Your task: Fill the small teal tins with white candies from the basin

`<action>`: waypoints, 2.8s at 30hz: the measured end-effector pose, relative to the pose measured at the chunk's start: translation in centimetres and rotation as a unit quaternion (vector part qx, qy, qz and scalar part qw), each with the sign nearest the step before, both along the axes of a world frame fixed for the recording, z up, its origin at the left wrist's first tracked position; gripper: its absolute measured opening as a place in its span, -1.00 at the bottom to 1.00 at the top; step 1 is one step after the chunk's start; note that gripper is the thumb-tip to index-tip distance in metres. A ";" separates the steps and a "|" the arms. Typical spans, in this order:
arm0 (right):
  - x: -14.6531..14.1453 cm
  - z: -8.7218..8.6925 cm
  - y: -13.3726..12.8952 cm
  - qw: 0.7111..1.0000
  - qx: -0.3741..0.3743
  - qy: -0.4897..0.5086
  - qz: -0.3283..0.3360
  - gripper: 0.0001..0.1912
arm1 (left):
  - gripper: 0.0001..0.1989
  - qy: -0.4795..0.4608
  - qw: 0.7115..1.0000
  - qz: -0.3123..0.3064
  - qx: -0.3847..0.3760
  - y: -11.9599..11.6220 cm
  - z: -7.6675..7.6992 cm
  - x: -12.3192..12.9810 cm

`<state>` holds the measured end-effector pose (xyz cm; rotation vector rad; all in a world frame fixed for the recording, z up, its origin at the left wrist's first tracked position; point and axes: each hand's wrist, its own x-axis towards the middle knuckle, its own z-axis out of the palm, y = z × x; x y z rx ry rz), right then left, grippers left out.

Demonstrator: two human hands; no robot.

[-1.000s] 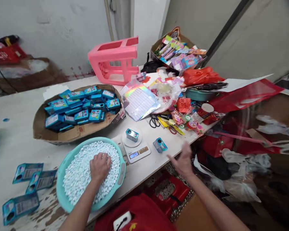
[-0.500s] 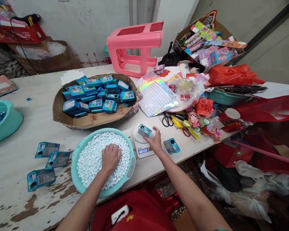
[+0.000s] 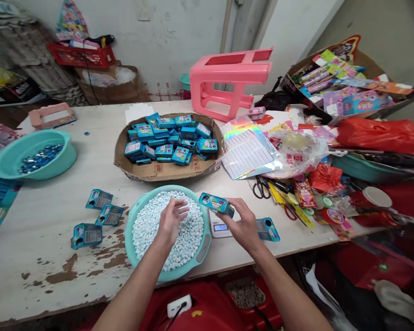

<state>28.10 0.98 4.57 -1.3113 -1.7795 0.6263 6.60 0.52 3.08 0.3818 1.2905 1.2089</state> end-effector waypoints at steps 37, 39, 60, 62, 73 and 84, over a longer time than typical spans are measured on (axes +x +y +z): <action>4.1 -12.2 1.3 0.941 -0.171 0.190 -0.221 -0.35 | -0.64 0.519 0.828 -0.201 0.075 -2.0 -3.5 -4.8; 4.8 -11.9 -0.7 0.936 -0.181 0.192 -0.231 -0.30 | -0.65 0.517 0.829 -0.202 0.076 -1.8 -3.6 -4.6; 8.1 -14.0 -19.8 0.852 -0.308 0.275 -0.321 -0.54 | -0.76 0.457 0.812 -0.302 0.203 5.8 -1.3 6.1; 8.7 -14.1 -20.1 0.849 -0.307 0.277 -0.329 -0.53 | -0.73 0.448 0.807 -0.314 0.221 6.8 -1.4 7.7; 8.1 -10.4 -15.3 0.901 -0.237 0.213 -0.294 -0.45 | -0.66 0.254 0.857 -0.398 0.205 7.5 -1.7 12.7; 1.8 0.5 -6.8 0.987 -0.140 0.057 -0.056 -0.64 | -0.59 -0.159 0.979 -0.121 0.043 -1.4 2.7 7.0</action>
